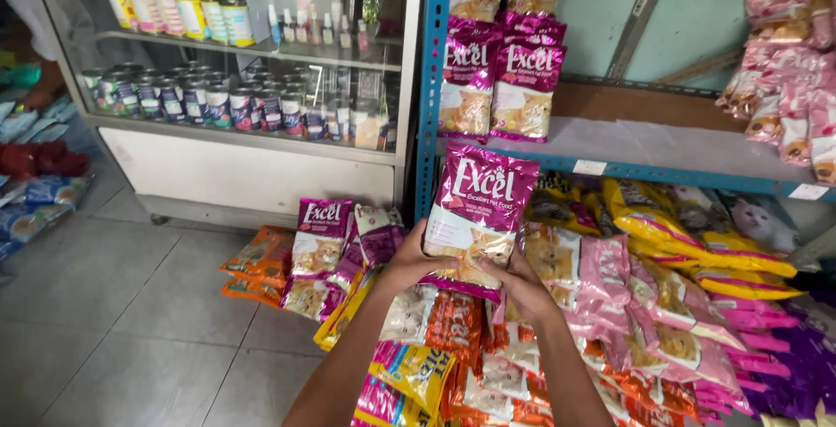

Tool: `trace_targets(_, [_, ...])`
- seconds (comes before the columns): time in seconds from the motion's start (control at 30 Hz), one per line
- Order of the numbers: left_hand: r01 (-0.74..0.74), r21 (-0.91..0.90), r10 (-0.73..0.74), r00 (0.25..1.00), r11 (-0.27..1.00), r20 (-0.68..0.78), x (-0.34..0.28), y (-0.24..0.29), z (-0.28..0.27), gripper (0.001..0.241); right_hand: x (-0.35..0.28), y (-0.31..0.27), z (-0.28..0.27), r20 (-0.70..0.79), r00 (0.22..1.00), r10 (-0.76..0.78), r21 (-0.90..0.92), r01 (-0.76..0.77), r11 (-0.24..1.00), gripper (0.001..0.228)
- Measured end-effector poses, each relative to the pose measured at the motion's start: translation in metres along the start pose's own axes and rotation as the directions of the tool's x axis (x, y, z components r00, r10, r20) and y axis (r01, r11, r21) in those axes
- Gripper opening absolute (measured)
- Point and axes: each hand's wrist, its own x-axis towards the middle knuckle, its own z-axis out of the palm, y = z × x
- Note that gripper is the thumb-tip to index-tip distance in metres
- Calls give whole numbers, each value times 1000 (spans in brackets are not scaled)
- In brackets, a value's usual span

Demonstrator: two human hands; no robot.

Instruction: A person is seen organizing cat food bags by picking them up from a pile on the floor and neatly placing them onto a metal shelf in a pet store.

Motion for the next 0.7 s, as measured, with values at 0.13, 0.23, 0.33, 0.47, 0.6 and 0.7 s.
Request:
trace_targets(0.13, [-61,17,62,998,998,-16,56,-6,22,79,51,-32,-32,-58,998,7,-270,-22,963,97])
trace_targets(0.23, [-47,-25,47,999,999,14,103,16,44,66,92,-49,-57,-101,990,-96,-88,87,992,89])
trace_targets(0.33, [94,420,-55,993,903,-103,166,-3,51,84,133,-71,-86,-156,975,-158,-13,158,987,76])
trace_targets(0.47, [-79,973,484,874,215,-36,237,-49,31,23,194,-81,-126,-200,946,-256,-44,253,967,73])
trace_targets(0.6, [-118,989,597,788,-89,148,283,-53,38,39,240,-103,-135,-242,907,-343,-58,340,939,64])
trace_targets(0.7, [-112,991,640,756,-78,136,326,-81,37,44,290,-94,-167,-218,904,-368,-38,369,929,71])
